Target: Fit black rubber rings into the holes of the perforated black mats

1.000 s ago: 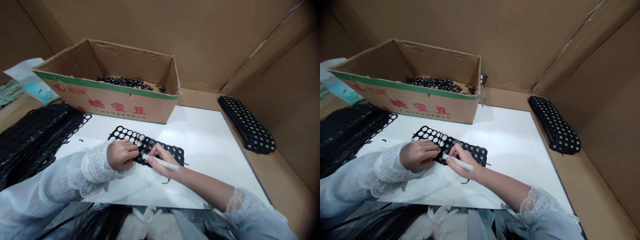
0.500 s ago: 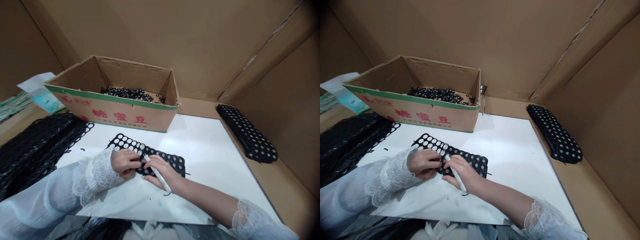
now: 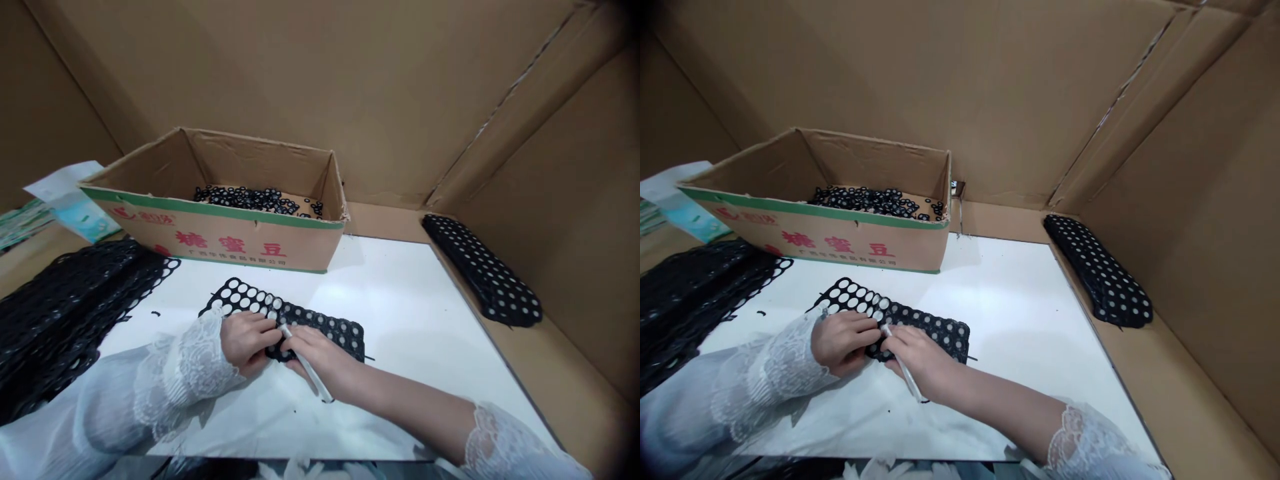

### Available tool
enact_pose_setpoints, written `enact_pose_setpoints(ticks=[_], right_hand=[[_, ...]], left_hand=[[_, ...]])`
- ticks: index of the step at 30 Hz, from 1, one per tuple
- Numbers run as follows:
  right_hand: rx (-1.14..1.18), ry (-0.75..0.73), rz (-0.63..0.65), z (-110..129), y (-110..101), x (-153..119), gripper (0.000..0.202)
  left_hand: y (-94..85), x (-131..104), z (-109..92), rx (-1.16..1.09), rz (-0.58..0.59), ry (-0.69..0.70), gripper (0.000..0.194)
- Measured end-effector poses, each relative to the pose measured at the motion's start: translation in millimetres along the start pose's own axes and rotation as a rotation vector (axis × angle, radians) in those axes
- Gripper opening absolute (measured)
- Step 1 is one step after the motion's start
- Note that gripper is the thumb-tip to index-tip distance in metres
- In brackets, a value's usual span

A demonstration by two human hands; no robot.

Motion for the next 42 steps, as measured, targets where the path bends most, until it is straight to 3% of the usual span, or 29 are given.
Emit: enact_pose_setpoints(ticks=[5,10,18,24,30,34,38,42], right_hand=[[-0.028,-0.007,0.012,-0.6,0.1,1.5,0.017],[-0.065,-0.035,0.01,0.6,0.6,1.3,0.018],[-0.068,-0.065,-0.002,1.6,-1.8,-0.4,0.02],[-0.061,-0.064,0.005,-0.1,-0.7,-1.0,0.022],[-0.06,-0.085,0.025,1.3,-1.8,-0.2,0.022],[-0.047,-0.073,0.009,0.4,-1.7,-0.2,0.022],[-0.059,-0.086,0.003,1.7,-0.9,-0.1,0.02],[-0.096,-0.081,0.0,1.5,-0.5,0.4,0.02]], left_hand=[[-5.0,-3.3,-3.5,0.027,-0.062,-0.15,0.018],[-7.1,-5.3,-7.3,0.054,-0.074,-0.063,0.013],[-3.6,-6.1,1.6,0.044,0.123,0.134,0.02],[-2.6,-6.2,5.3,0.007,0.204,0.112,0.034],[-1.7,-5.1,4.0,-0.031,0.226,0.088,0.033],[-6.7,-11.6,15.0,-0.136,0.21,0.079,0.021],[-14.5,-19.9,32.2,-0.289,0.137,-0.033,0.011],[-15.5,-20.9,31.4,-0.351,0.076,-0.038,0.024]])
Point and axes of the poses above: each hand's wrist, its own x-axis towards the middle knuckle, its own y-axis out of the palm, z = x × y, the point moved 6 cm from there along x, towards the middle knuckle, and after that the axes turned 12 degrees about -x, right-handed, at the moved point
